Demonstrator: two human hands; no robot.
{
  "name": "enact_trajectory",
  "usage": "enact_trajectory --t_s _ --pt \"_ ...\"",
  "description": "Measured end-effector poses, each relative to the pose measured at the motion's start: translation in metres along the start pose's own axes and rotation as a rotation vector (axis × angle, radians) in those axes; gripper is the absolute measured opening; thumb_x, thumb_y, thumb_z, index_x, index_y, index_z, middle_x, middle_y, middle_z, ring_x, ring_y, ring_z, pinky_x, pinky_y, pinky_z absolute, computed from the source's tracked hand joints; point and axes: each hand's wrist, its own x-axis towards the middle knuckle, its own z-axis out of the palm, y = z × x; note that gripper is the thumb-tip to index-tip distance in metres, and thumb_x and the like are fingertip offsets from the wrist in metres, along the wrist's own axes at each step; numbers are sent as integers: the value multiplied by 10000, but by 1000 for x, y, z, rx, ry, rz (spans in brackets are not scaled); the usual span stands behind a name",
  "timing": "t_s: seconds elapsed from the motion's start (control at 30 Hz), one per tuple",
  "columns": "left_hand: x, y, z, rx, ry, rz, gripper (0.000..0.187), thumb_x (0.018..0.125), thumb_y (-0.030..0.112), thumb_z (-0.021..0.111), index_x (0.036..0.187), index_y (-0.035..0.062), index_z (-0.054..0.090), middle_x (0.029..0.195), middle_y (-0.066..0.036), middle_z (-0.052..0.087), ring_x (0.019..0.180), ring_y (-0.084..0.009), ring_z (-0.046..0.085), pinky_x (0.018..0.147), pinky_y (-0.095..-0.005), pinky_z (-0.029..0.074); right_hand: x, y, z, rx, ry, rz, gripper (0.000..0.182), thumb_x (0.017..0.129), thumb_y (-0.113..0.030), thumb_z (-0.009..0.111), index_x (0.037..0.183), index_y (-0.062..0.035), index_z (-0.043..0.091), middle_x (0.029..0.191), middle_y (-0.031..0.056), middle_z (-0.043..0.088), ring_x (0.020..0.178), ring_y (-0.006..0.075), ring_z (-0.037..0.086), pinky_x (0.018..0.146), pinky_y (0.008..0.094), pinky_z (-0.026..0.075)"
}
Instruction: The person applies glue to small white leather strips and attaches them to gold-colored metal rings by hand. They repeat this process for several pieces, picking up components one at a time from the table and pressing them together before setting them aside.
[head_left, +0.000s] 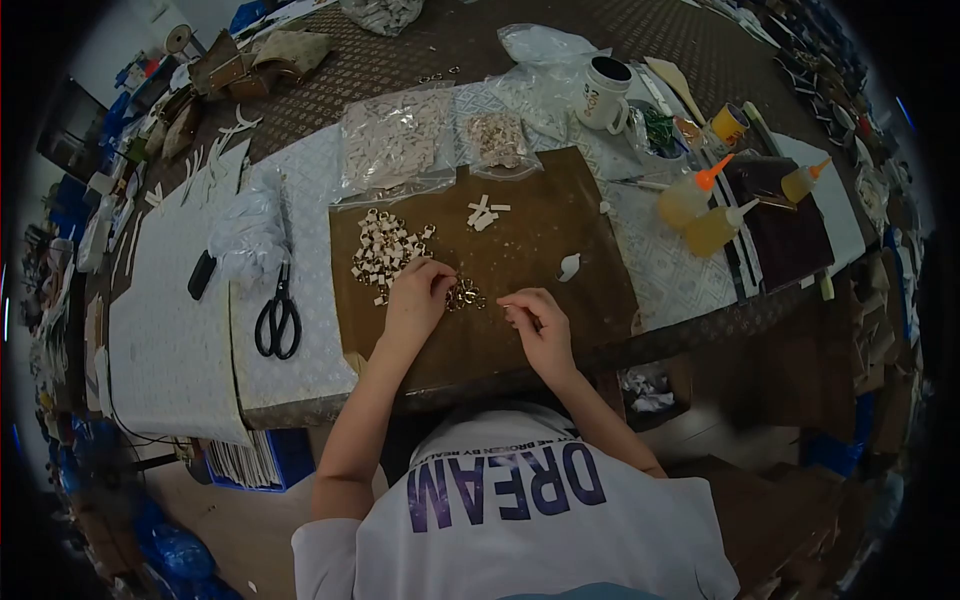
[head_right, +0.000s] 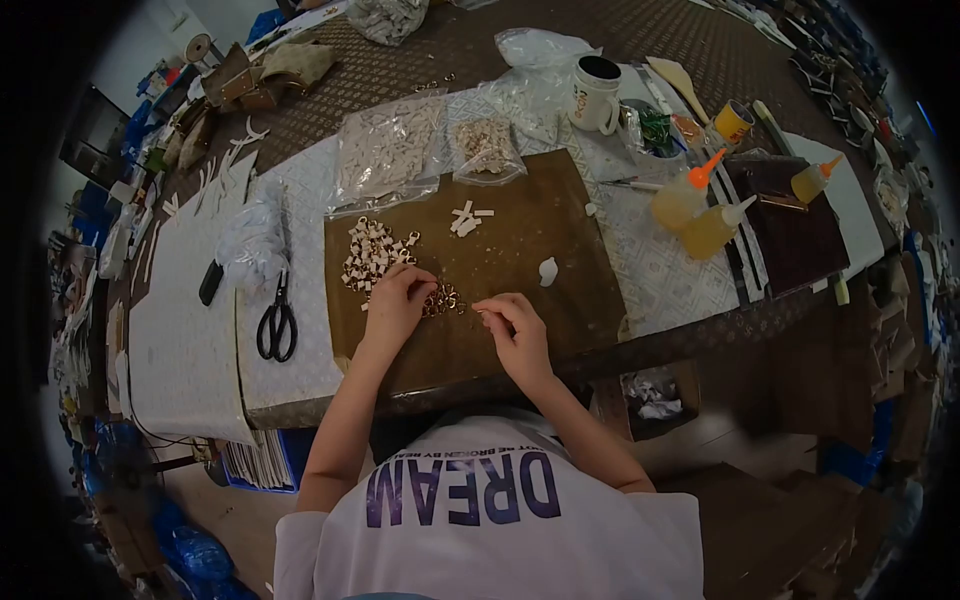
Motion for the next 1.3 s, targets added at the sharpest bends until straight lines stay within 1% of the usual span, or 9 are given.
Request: enact_trajectory --t_s 0.13,0.23,0.4,0.5,0.53,0.6,0.7,0.93,1.3 --pt "-6 -1 -1 -12 34 -65 96 758 76 687 836 25 664 793 -103 600 659 -212 607 614 -314 486 6 -3 -1 180 -56 167 123 878 -13 564 977 -3 637 942 75 617 755 112 615 658 223 505" --pt "-4 -2 -1 -6 14 -84 104 754 88 696 839 35 669 780 -99 605 657 -206 608 616 -307 486 2 -13 0 330 -54 419 116 875 -44 589 965 17 628 872 63 627 734 110 614 664 224 508" --pt "-7 -7 -7 -14 73 -103 101 759 104 701 846 60 676 823 -100 627 674 -174 617 627 -287 486 -1 -15 5 492 -32 481 166 879 -113 610 980 19 610 833 52 628 734 108 615 661 227 504" --pt "-15 0 -16 -77 64 -275 98 817 98 664 896 41 667 862 -86 648 727 -137 628 643 -256 485 -4 -14 9 560 -67 537 189 888 -140 604 998 14 603 846 50 627 731 103 607 660 232 501" --pt "-19 -2 -15 -321 53 -304 104 836 90 646 920 31 657 876 -79 649 753 -133 630 659 -249 491 -4 -13 10 580 -81 552 196 891 -147 601 1004 12 601 849 49 627 729 101 604 659 234 499" --pt "-33 -5 -13 -812 25 -356 118 873 74 608 968 10 639 904 -64 653 803 -124 635 690 -236 501 -5 -15 13 591 -75 572 196 897 -149 592 1007 12 599 853 46 625 719 97 595 655 235 497" --pt "-54 29 -28 -1201 -119 -569 142 887 45 585 1012 -14 619 910 -46 643 824 -128 637 726 -245 526 -6 -23 17 578 -96 551 191 903 -148 584 1008 11 598 855 42 625 710 93 589 654 231 495" --pt "-79 29 -30 -1379 -159 -595 200 901 47 563 1089 -10 596 963 -87 644 867 -150 644 779 -249 536 -8 -37 21 536 -165 502 211 901 -105 573 1069 21 599 867 54 637 766 108 609 694 233 496" --pt "-85 29 -31 -1391 -183 -585 218 913 56 544 1114 -17 590 995 -104 648 885 -156 645 793 -253 535 -9 -38 24 553 -203 481 223 877 -94 614 1073 14 612 868 59 646 758 102 610 690 226 508"
